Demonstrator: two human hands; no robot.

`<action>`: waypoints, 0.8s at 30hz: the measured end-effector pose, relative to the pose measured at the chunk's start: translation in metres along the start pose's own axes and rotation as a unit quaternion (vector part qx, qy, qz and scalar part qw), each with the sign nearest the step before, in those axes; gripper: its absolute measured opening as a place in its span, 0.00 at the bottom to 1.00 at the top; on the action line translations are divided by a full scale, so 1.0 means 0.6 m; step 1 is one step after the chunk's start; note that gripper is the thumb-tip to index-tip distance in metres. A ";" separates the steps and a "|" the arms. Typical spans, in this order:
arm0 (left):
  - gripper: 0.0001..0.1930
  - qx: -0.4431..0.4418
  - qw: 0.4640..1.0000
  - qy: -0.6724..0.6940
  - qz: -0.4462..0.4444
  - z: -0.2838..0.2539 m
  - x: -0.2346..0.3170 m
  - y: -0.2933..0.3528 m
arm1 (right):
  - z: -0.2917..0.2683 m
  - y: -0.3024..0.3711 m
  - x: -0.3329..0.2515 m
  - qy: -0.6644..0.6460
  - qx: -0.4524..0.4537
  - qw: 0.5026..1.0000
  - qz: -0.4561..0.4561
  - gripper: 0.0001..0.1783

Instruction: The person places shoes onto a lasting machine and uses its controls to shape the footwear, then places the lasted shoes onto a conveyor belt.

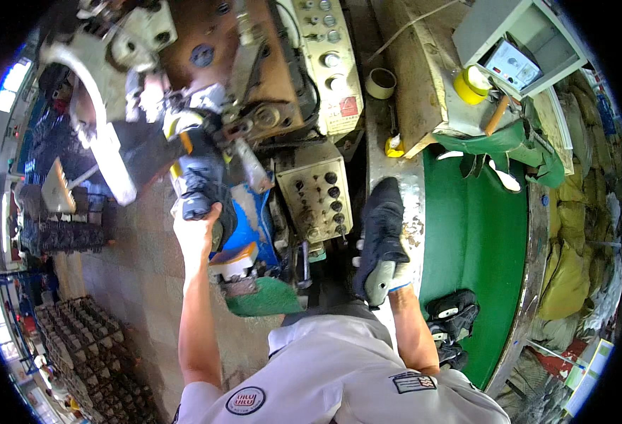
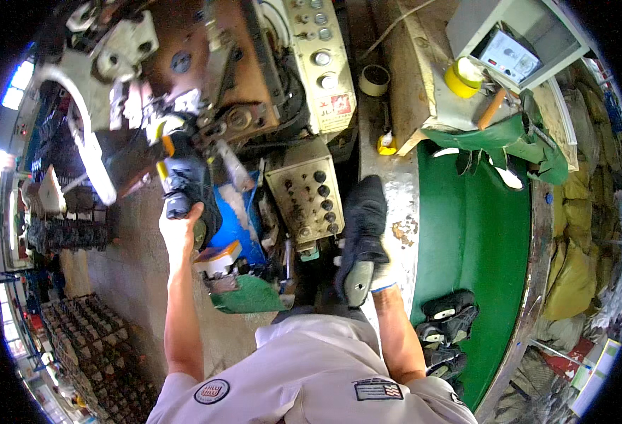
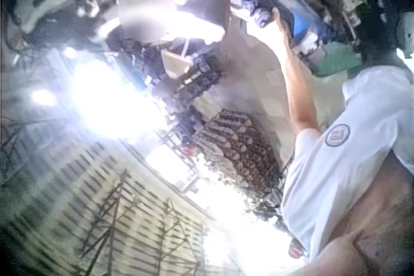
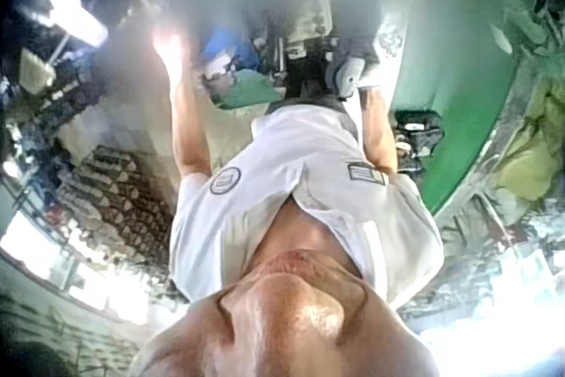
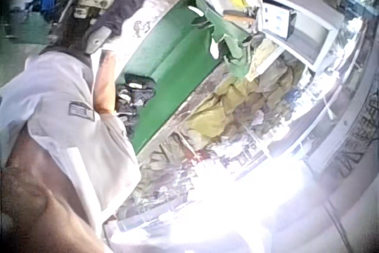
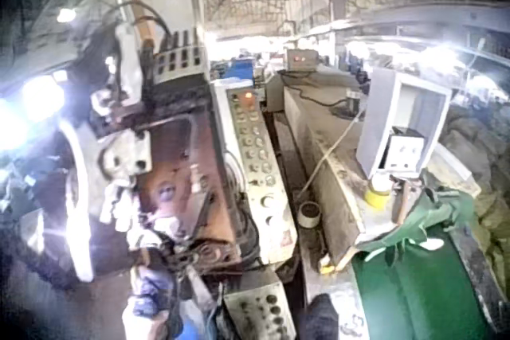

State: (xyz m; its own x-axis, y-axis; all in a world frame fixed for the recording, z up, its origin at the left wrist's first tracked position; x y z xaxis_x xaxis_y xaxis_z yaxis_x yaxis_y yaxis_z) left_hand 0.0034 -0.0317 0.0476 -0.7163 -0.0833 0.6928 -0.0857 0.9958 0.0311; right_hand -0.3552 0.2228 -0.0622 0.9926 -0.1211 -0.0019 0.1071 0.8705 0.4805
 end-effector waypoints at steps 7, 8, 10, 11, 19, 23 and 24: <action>0.36 -0.290 0.950 0.109 0.024 -0.027 -0.049 0.044 | 0.132 -0.058 0.179 0.235 -0.008 0.972 -0.008 0.22; 0.32 -0.305 0.930 0.203 0.033 -0.018 -0.009 0.049 | 0.112 -0.077 0.192 0.259 0.022 0.965 0.020 0.21; 0.27 -0.327 0.896 0.298 -0.014 0.016 0.023 0.043 | 0.167 -0.087 0.243 0.256 0.026 0.966 0.035 0.20; 0.23 -0.321 0.886 0.333 -0.029 0.028 0.025 0.027 | 0.169 -0.100 0.260 0.238 0.005 0.970 0.054 0.20; 0.09 -0.217 0.916 0.324 -0.095 0.032 -0.047 -0.092 | 0.243 -0.169 0.313 0.412 -0.133 0.896 -0.094 0.19; 0.10 -0.153 0.926 0.331 -0.103 0.009 -0.040 -0.129 | 0.270 -0.209 0.351 0.297 -0.074 0.950 -0.061 0.21; 0.10 -0.131 0.923 0.348 -0.101 0.003 -0.034 -0.134 | 0.280 -0.219 0.358 0.301 -0.075 0.948 -0.071 0.21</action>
State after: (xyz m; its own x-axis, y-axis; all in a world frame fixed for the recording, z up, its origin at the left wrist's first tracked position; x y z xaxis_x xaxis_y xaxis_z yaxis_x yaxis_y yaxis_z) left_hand 0.0237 -0.1099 0.0298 -0.0771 -0.3146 0.9461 0.0667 0.9451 0.3198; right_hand -0.1654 0.0022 0.0219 0.8150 0.0138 -0.5793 0.2032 0.9294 0.3081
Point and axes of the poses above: each hand's wrist, its own y-axis away from the middle knuckle, its own z-axis out of the palm, x = y × z, the point moved 7 cm from there along -y, towards the middle knuckle, and after that the axes turned 14 degrees about -y, right-handed, at the moved point
